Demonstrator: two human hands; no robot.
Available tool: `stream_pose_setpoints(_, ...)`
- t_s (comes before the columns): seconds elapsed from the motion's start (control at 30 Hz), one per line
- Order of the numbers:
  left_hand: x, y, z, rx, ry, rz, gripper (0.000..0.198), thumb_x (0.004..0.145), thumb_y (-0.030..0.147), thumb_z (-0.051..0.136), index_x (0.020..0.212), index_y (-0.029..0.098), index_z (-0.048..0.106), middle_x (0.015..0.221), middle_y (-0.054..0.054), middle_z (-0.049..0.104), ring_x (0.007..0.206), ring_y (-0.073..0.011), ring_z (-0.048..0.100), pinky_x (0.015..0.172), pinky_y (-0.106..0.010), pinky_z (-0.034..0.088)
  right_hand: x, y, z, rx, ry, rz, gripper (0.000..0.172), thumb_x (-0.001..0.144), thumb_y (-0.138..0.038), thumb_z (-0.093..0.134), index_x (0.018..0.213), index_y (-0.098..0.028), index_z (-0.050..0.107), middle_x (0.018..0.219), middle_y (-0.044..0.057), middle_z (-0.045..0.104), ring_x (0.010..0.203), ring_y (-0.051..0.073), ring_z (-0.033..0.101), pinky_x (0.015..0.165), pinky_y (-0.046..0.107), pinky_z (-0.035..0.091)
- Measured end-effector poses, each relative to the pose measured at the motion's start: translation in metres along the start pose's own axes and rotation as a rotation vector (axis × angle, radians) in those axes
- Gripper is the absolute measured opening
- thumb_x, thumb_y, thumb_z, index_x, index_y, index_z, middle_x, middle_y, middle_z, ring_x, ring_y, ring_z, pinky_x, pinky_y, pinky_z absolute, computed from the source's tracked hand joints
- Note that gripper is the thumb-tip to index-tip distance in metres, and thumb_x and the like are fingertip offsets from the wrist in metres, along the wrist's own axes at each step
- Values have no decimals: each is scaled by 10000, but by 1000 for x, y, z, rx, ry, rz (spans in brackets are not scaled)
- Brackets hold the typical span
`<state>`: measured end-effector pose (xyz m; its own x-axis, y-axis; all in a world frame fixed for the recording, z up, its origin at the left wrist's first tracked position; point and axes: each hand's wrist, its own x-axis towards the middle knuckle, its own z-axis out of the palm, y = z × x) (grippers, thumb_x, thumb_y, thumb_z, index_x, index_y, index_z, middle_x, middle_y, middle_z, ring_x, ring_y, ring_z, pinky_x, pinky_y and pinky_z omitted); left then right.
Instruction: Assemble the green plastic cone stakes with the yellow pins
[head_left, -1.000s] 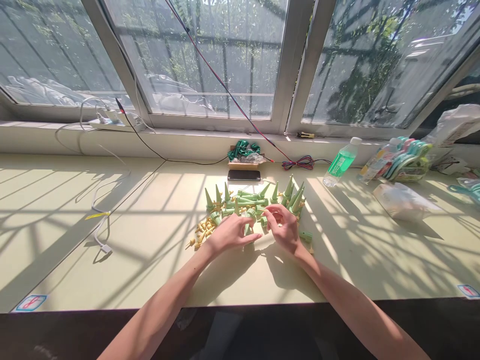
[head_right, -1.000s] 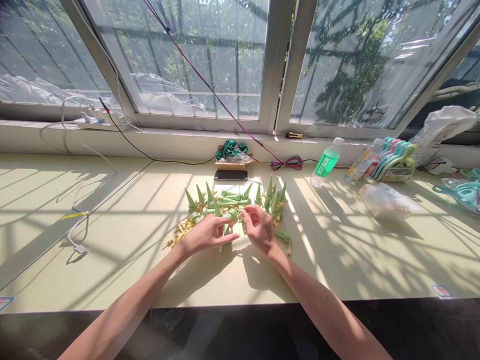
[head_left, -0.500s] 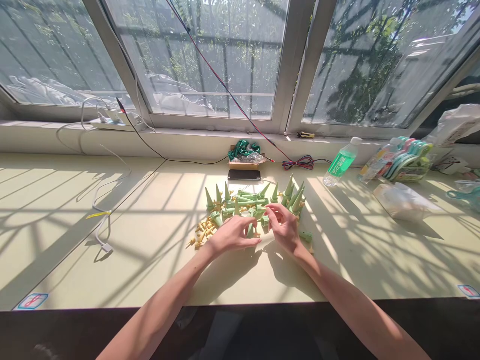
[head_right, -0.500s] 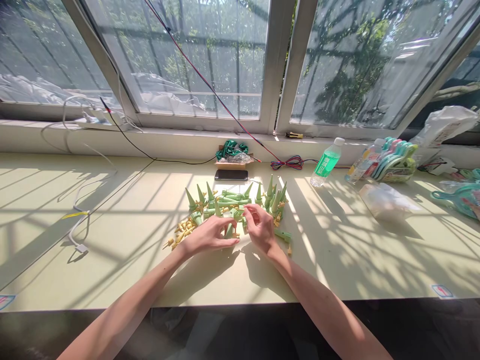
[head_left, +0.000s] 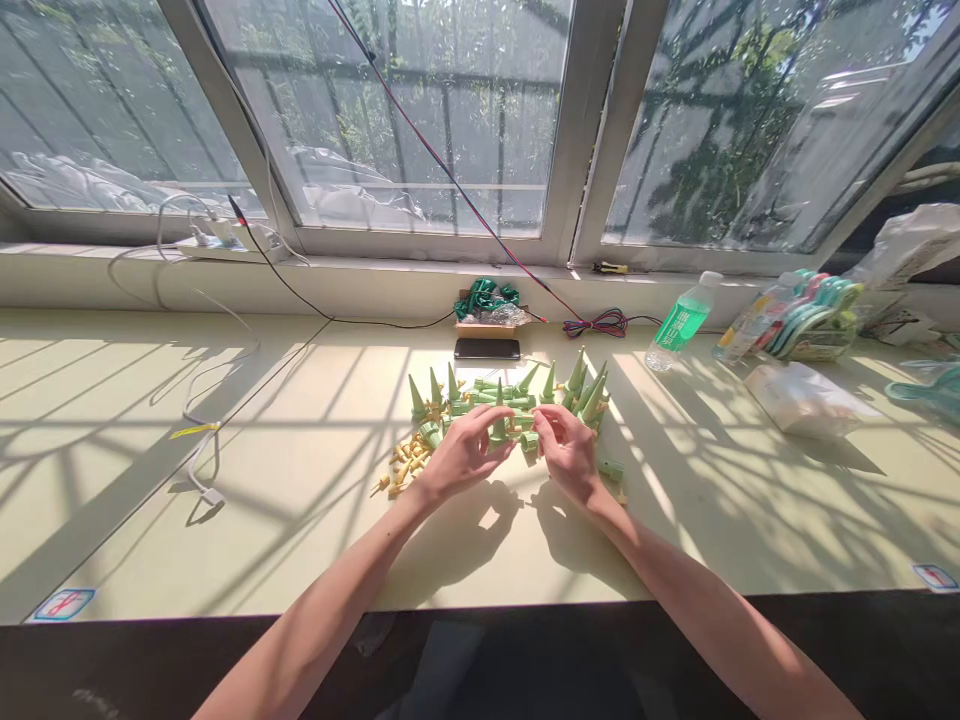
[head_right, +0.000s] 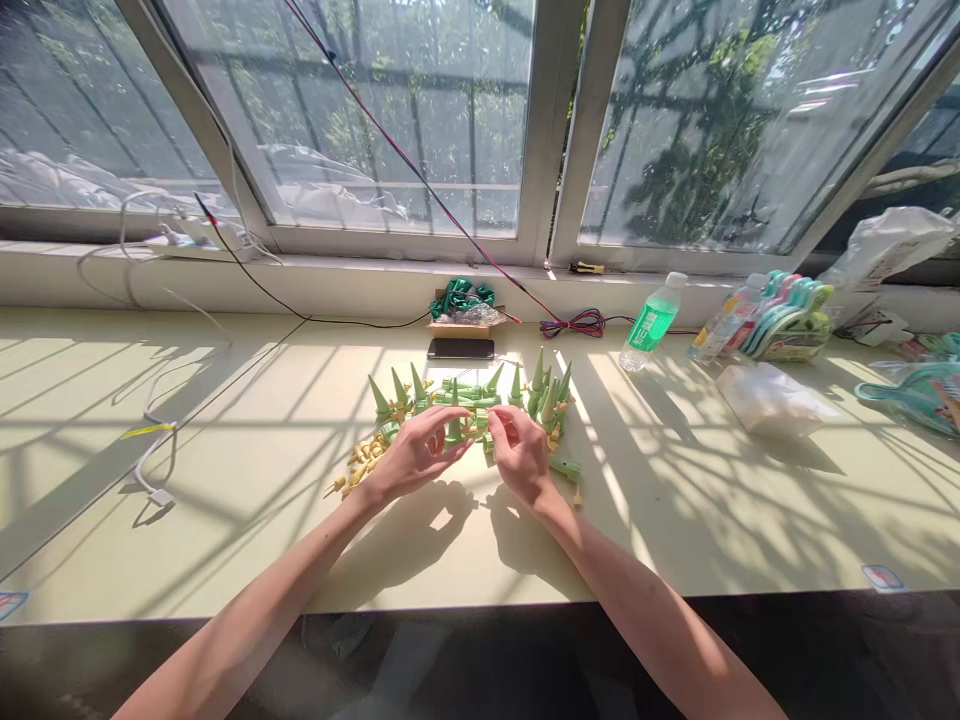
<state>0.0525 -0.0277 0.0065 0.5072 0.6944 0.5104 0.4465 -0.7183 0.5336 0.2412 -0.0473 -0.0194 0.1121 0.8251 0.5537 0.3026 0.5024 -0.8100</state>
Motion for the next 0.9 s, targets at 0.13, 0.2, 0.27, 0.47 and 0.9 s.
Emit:
stream_pose_setpoints(0.13,1,0,0,34,87,32,281,878,200,645,1157,188,610,965,-44,646,558,-73,520,578,-228,483,0,0,0,9,-12,-12,177,943,-340,584,980,-193,675,830,52,708,682,173,684,520,266,547)
stream_pose_setpoints(0.2,1,1,-1,43,87,34,281,879,187,636,1159,185,609,957,-44,650,568,-77,532,571,-226,490,0,1,0,12,-15,-20,167,938,-326,590,986,-192,677,843,56,710,698,178,691,528,269,553)
stream_pose_setpoints(0.27,1,2,-1,50,88,30,284,883,180,623,1166,183,605,965,-49,655,608,-90,561,565,-220,497,0,1,0,17,-12,-28,158,935,-315,592,986,-192,677,853,58,710,704,180,694,535,272,558)
stream_pose_setpoints(0.47,0,1,0,44,116,17,293,886,188,618,1178,185,601,1010,-68,661,755,-133,607,610,-233,545,-1,-1,-1,30,-13,-24,141,939,-295,586,980,-190,670,839,52,707,690,173,688,546,274,557)
stream_pose_setpoints(0.9,-1,1,3,-51,124,-74,357,917,329,625,1247,195,603,1111,-92,671,795,-145,616,631,-256,571,-2,-1,-1,22,-15,-12,136,942,-300,585,982,-193,658,846,50,699,665,160,671,532,266,535)
